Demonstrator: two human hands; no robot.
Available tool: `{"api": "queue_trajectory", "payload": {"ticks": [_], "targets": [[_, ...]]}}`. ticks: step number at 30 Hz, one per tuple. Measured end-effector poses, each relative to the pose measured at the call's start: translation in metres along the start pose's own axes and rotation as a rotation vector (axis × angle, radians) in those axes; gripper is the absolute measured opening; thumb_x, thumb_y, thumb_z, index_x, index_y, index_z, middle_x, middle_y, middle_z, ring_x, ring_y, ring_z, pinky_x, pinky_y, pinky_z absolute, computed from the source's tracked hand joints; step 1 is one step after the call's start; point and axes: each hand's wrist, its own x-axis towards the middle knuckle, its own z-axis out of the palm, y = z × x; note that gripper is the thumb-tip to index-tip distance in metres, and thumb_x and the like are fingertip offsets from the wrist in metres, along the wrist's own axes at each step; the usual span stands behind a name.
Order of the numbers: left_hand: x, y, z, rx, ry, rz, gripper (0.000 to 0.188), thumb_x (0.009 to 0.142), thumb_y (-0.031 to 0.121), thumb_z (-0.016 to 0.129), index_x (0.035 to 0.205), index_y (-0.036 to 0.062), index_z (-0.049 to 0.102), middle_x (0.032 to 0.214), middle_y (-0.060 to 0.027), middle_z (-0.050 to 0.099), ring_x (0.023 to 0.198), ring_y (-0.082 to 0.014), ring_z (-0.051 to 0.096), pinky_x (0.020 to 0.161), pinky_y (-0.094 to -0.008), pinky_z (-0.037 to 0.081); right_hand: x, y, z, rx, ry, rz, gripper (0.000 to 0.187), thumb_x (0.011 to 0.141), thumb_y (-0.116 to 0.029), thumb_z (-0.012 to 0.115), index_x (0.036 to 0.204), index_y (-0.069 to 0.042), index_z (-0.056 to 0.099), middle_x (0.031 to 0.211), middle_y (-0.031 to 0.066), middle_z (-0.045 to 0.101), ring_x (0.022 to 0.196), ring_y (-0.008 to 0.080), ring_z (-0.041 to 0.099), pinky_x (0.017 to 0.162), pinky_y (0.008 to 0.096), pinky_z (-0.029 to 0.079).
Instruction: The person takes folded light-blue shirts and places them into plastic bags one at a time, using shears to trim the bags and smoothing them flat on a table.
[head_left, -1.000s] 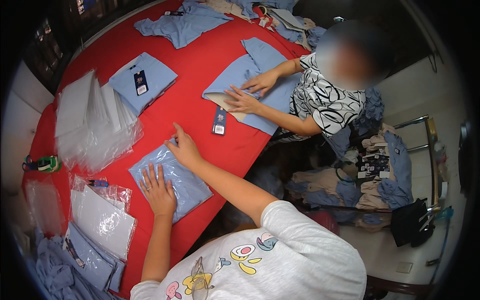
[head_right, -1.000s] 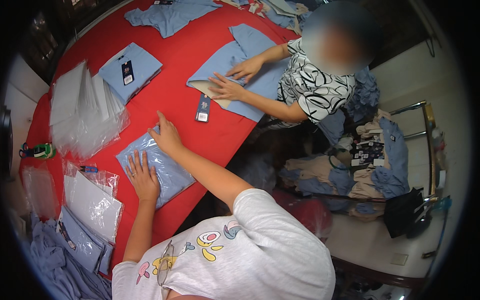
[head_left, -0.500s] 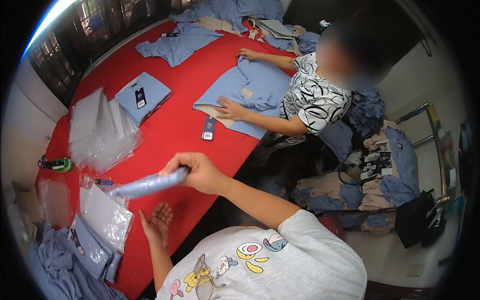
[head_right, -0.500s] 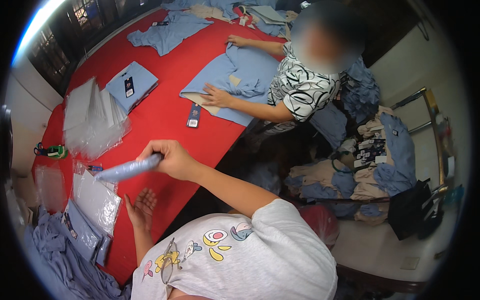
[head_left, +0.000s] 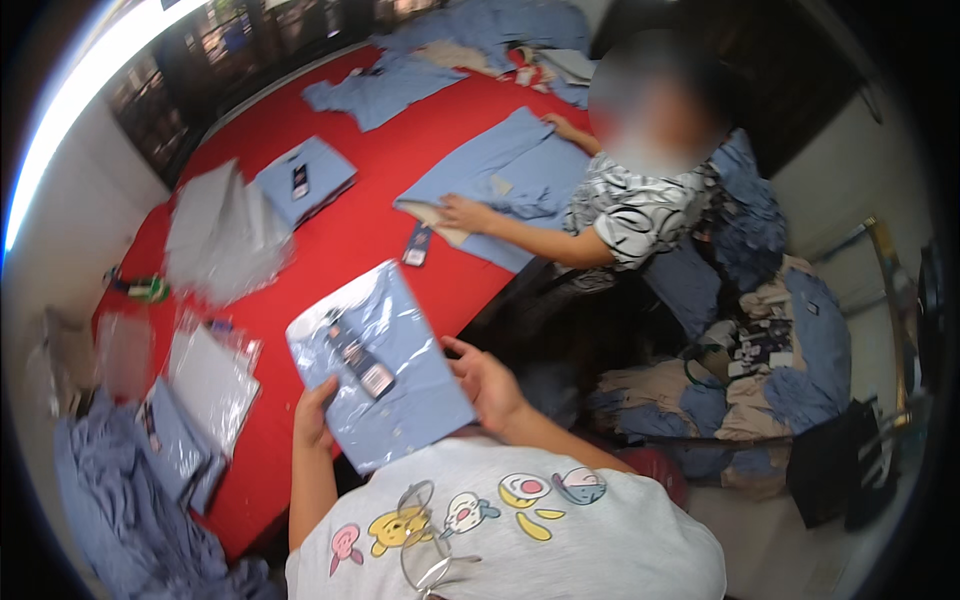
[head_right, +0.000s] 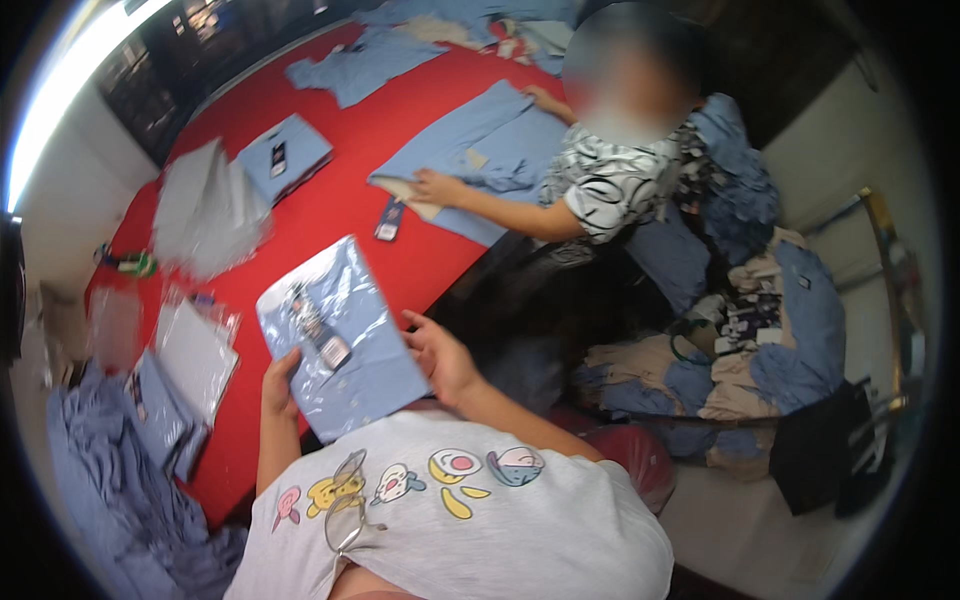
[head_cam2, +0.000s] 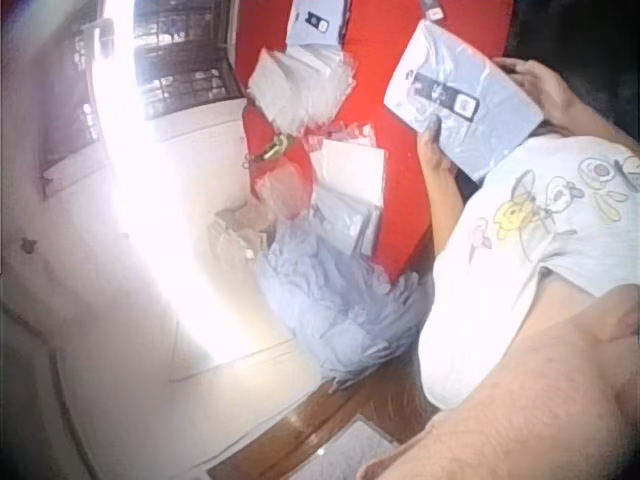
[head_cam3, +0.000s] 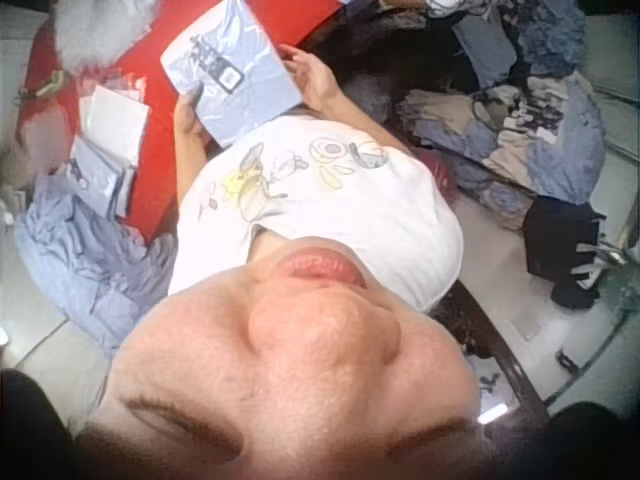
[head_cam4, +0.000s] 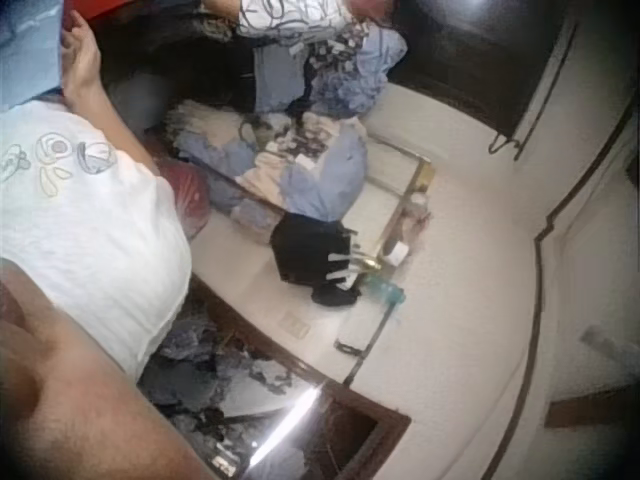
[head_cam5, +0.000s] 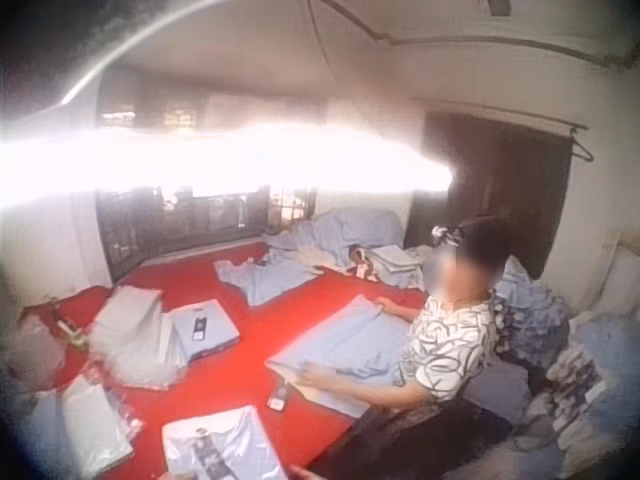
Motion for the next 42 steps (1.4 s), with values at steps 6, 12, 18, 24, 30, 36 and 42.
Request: {"api": "queue_trajectory", "payload": {"ticks": [6, 12, 18, 24, 30, 36, 42], "targets": [[-0.019, 0.002, 0.035, 0.301, -0.034, -0.004, 0.067, 0.091, 0.018, 0.083, 0.148, -0.0030, 0.055, 0.135, -0.0180, 0.070, 0.123, -0.0288, 0.070, 0.107, -0.0450, 0.058, -0.004, 0.003, -0.016, -0.294, 0.024, -0.002, 0.038, 0.103, -0.013, 0.071, 0.138, -0.001, 0.064, 0.126, 0.0099, 0.075, 0.115, 0.0205, 0.071, 0.105, 0.0360, 0.055], [-0.063, 0.009, 0.025, 0.330, 0.108, 0.079, 0.070, 0.089, 0.023, 0.084, 0.147, -0.0035, 0.056, 0.135, -0.0225, 0.070, 0.124, -0.0330, 0.070, 0.108, -0.0469, 0.057, 0.006, 0.031, -0.002, -0.333, -0.009, 0.037, 0.039, 0.101, -0.008, 0.074, 0.138, 0.000, 0.065, 0.129, 0.0102, 0.074, 0.116, 0.0188, 0.070, 0.106, 0.0364, 0.054], [-0.111, 0.026, -0.026, 0.179, 0.087, 0.193, 0.065, 0.090, 0.014, 0.084, 0.147, -0.0017, 0.057, 0.136, -0.0175, 0.071, 0.122, -0.0276, 0.072, 0.108, -0.0443, 0.057, 0.038, 0.069, 0.043, -0.398, -0.067, 0.073, 0.045, 0.102, -0.007, 0.071, 0.144, 0.003, 0.058, 0.138, 0.0155, 0.070, 0.124, 0.0237, 0.067, 0.110, 0.0403, 0.052], [-0.154, 0.052, -0.103, 0.215, 0.317, 0.211, 0.067, 0.090, 0.010, 0.086, 0.151, 0.0042, 0.058, 0.139, -0.0127, 0.071, 0.127, -0.0246, 0.068, 0.110, -0.0434, 0.054, 0.081, 0.142, 0.091, -0.485, -0.103, 0.212, 0.046, 0.107, -0.014, 0.065, 0.149, 0.001, 0.055, 0.139, 0.0131, 0.068, 0.124, 0.0233, 0.067, 0.110, 0.0408, 0.052], [-0.234, 0.213, -0.212, 0.259, 0.552, 0.334, 0.053, 0.091, 0.008, 0.083, 0.139, 0.0006, 0.063, 0.126, -0.0157, 0.075, 0.113, -0.0282, 0.075, 0.099, -0.0448, 0.061, 0.115, 0.220, 0.184, -0.759, -0.254, 0.338, 0.057, 0.109, -0.025, 0.064, 0.156, 0.001, 0.046, 0.147, 0.0209, 0.060, 0.127, 0.0263, 0.065, 0.102, 0.0422, 0.055], [-0.241, 0.303, -0.318, 1.502, 1.248, 0.352, 0.088, 0.079, 0.019, 0.093, 0.154, -0.0010, 0.050, 0.149, -0.0297, 0.059, 0.135, -0.0410, 0.062, 0.112, -0.0462, 0.051, 0.199, 0.282, 0.211, -0.948, -0.100, 0.169, 0.051, 0.108, -0.025, 0.066, 0.151, 0.001, 0.054, 0.142, 0.0146, 0.062, 0.121, 0.0223, 0.065, 0.096, 0.0375, 0.055], [-0.168, 0.240, -0.301, 1.989, 0.829, 0.247, 0.106, 0.081, 0.055, 0.086, 0.170, 0.0262, 0.037, 0.179, -0.0255, 0.013, 0.165, -0.0516, 0.007, 0.124, -0.0787, 0.009, 0.215, 0.290, 0.209, -1.035, -0.085, 0.139, 0.034, 0.107, -0.018, 0.065, 0.136, 0.000, 0.065, 0.126, 0.0085, 0.071, 0.106, 0.0170, 0.069, 0.086, 0.0312, 0.055]]}}
